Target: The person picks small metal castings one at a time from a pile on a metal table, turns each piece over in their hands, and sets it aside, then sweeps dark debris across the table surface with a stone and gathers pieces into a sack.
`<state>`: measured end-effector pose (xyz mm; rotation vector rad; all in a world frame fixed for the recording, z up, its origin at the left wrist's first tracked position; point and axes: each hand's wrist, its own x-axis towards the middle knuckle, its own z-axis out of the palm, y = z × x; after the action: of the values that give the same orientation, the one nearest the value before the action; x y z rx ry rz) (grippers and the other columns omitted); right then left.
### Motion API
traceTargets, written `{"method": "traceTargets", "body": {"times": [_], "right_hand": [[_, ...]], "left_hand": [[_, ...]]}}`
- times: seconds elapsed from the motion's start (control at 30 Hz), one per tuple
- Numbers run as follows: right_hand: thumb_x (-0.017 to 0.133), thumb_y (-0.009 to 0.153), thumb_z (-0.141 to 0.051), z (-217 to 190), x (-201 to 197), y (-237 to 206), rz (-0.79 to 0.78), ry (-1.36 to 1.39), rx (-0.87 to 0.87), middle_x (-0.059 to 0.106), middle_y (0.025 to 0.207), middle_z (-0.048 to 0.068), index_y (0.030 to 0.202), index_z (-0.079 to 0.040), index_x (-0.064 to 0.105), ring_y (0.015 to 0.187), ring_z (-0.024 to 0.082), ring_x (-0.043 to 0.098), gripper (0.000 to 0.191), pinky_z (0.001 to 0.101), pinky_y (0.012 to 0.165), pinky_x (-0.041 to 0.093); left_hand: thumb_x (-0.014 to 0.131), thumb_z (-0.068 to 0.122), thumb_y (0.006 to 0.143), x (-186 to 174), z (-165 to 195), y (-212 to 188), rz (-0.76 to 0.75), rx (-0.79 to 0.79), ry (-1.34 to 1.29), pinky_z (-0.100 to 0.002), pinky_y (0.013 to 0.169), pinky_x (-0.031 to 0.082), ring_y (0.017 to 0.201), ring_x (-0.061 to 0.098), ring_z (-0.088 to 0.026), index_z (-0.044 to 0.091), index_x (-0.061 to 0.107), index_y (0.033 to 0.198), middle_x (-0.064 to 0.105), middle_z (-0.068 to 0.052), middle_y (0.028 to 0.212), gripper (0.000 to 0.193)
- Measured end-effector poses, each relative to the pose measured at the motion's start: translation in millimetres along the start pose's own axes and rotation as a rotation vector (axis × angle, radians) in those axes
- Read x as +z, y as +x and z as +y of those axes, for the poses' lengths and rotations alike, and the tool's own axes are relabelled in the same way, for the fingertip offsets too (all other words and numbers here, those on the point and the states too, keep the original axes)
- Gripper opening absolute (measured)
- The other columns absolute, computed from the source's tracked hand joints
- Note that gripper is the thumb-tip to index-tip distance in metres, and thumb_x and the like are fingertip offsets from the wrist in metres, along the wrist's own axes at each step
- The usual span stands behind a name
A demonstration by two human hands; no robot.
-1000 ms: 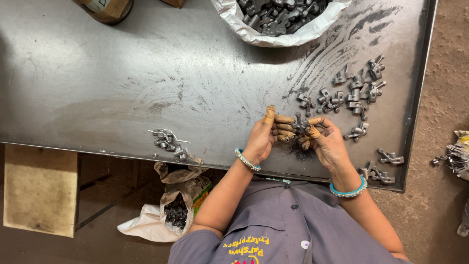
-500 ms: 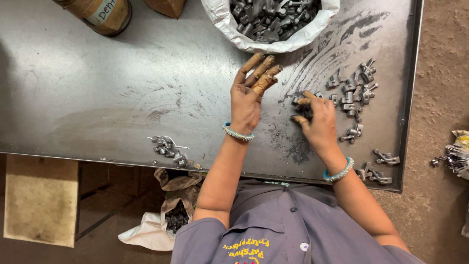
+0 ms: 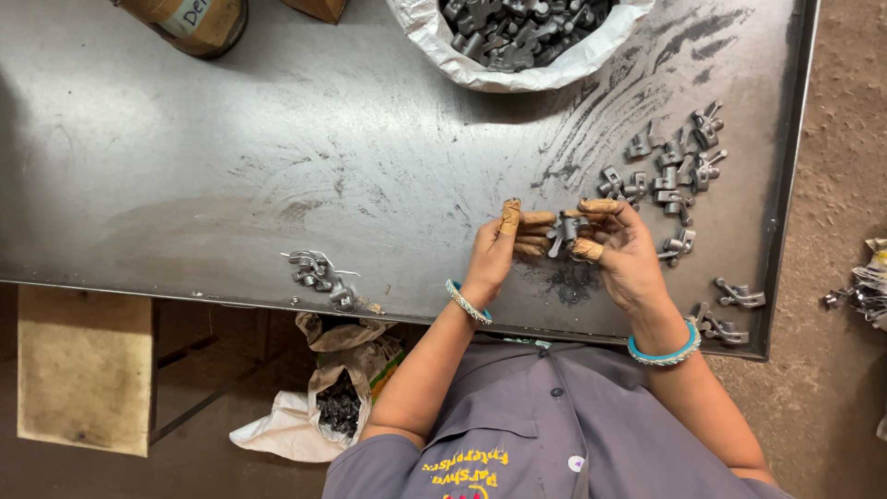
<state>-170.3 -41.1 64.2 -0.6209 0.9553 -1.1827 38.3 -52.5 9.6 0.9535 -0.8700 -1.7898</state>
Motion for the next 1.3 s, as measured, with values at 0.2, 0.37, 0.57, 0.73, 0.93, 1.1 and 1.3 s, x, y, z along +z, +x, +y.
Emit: {"method": "traceTargets", "body": {"times": [0.2,0.37,0.57,0.73,0.93,1.1,1.3], "right_hand": [[0.071,0.096,-0.005,21.1,-26.0,-5.2,0.116,0.022,0.14,0.069,0.092,0.006,0.109,-0.007,0.061,0.073,0.016,0.068,0.017,0.029,0.055,0.056],[0.07,0.098,-0.011,34.7,-39.4,-4.7,0.116,0.065,0.146,0.069,0.086,0.006,0.106,-0.007,0.061,0.067,0.013,0.066,0.013,0.027,0.054,0.056],[0.07,0.099,-0.013,39.0,-51.2,-5.5,0.121,0.095,0.136,0.07,0.087,0.008,0.107,-0.006,0.062,0.067,0.012,0.066,0.013,0.0266,0.055,0.057],[0.073,0.097,-0.014,30.7,-40.4,-8.3,0.12,-0.082,0.063,0.072,0.09,0.01,0.108,-0.005,0.066,0.071,0.014,0.068,0.017,0.0254,0.058,0.055],[0.079,0.087,-0.007,-19.1,-7.7,-8.0,0.019,-0.976,-0.406,0.072,0.117,0.009,0.117,-0.006,0.076,0.108,0.024,0.064,0.029,0.0363,0.095,0.05],[0.077,0.079,0.0,-51.1,7.7,13.4,0.204,-1.641,-0.672,0.07,0.135,0.01,0.126,-0.011,0.079,0.12,0.033,0.057,0.048,0.0443,0.103,0.041],[0.082,0.086,-0.005,-48.8,13.8,11.8,0.191,-1.675,-0.514,0.07,0.114,0.012,0.124,-0.008,0.077,0.105,0.032,0.06,0.038,0.0406,0.093,0.05]], "left_hand": [[0.045,0.045,0.111,4.3,-11.9,5.6,0.093,-0.197,-0.231,-0.03,0.069,0.06,0.081,0.073,-0.017,-0.003,0.065,0.114,0.075,-0.011,0.098,0.052],[0.041,0.051,0.11,13.2,5.7,2.4,0.032,-0.259,-0.294,-0.029,0.067,0.061,0.076,0.074,-0.018,-0.006,0.067,0.114,0.076,-0.013,0.092,0.063],[0.044,0.041,0.112,21.6,10.4,2.2,0.041,-0.213,-0.226,-0.028,0.065,0.06,0.076,0.074,-0.017,-0.003,0.066,0.114,0.075,-0.012,0.092,0.049],[0.068,0.015,0.094,27.8,1.4,8.5,0.051,-0.042,-0.064,-0.028,0.067,0.061,0.078,0.07,-0.011,0.003,0.064,0.108,0.072,-0.005,0.095,0.019],[0.087,0.011,0.082,5.0,17.7,1.0,0.084,0.034,0.169,-0.025,0.061,0.06,0.07,0.067,-0.008,0.003,0.062,0.093,0.067,-0.004,0.083,0.028],[0.088,0.01,0.081,-44.8,64.1,-32.4,0.298,0.094,0.235,-0.024,0.054,0.057,0.063,0.066,-0.011,0.004,0.063,0.088,0.068,-0.005,0.078,0.026],[0.082,-0.003,0.085,-125.2,112.1,-120.8,0.764,0.294,0.142,-0.028,0.056,0.058,0.066,0.065,-0.012,0.004,0.063,0.09,0.066,-0.005,0.082,0.02]]}}
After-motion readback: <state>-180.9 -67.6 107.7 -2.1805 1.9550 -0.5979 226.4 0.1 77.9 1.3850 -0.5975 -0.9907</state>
